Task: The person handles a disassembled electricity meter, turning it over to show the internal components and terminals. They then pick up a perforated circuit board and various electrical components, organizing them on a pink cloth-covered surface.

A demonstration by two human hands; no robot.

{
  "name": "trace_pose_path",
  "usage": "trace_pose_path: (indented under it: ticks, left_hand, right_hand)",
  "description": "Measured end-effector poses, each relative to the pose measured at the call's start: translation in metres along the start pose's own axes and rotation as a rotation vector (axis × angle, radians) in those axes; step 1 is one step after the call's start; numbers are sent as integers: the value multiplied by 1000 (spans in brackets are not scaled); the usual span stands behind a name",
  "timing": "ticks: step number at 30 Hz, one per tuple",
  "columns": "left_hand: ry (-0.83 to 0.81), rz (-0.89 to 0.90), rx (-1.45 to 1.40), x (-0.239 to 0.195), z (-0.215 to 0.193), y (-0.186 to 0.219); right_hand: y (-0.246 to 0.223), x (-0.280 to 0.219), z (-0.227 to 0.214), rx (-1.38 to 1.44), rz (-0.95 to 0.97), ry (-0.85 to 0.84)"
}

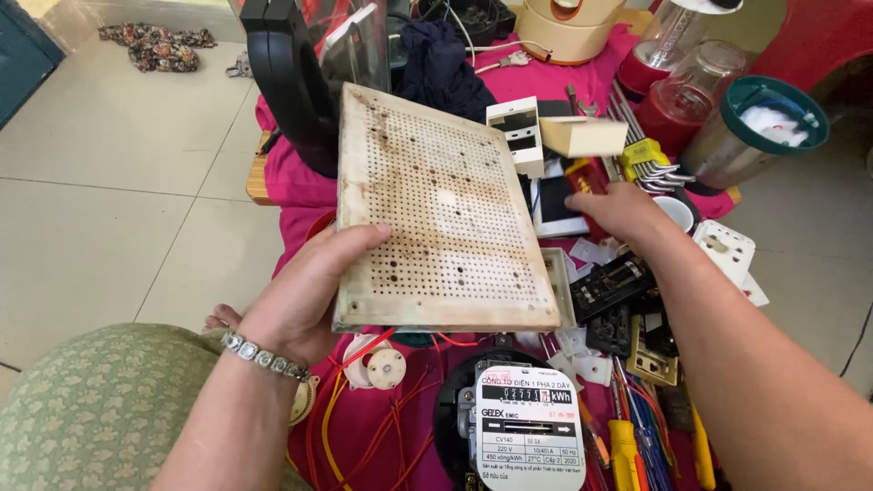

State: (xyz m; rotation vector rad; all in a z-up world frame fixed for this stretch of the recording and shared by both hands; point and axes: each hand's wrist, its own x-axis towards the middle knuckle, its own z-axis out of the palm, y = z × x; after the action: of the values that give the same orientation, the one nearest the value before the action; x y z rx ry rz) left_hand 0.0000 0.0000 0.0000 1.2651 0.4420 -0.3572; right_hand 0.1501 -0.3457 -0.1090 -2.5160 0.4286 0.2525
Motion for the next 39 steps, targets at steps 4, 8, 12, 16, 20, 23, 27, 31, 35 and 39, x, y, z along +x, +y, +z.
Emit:
trace_pose_path:
  ticks: [4, 8, 12, 16, 20, 23, 27, 31, 35, 39]
  left_hand:
    - [-8, 29, 14, 4, 1, -3]
    - [24, 5, -55, 15, -6, -9]
    - [9, 19, -79, 26, -14, -14]
    - [44, 27, -16, 10, -20, 3]
    - [173, -32, 156, -20, -14, 32]
    - [121, 48, 282, -15, -56, 30]
    - [304, 34, 305, -62, -35, 51]
    - [367, -58, 338, -76, -35, 56]
    - [381, -72, 415, -74, -41, 53]
    - [313, -38, 474, -59, -56, 51]
  right_hand:
    - [-9, 11, 5, 283, 35, -28]
    - [-2, 43, 22, 445, 38, 36]
    - [-27, 10, 10, 780, 37, 14]
    - [6, 2, -5, 195, -41, 149]
    - [11, -39, -20, -114, -143, 130]
    - [-1, -68, -16, -143, -157, 61]
    - [-33, -93, -1, -13, -158, -77]
    - [-53, -84, 32, 286, -34, -245]
    - [-66, -82, 36, 357, 14, -372]
    - [-71, -96, 26, 385, 15, -496]
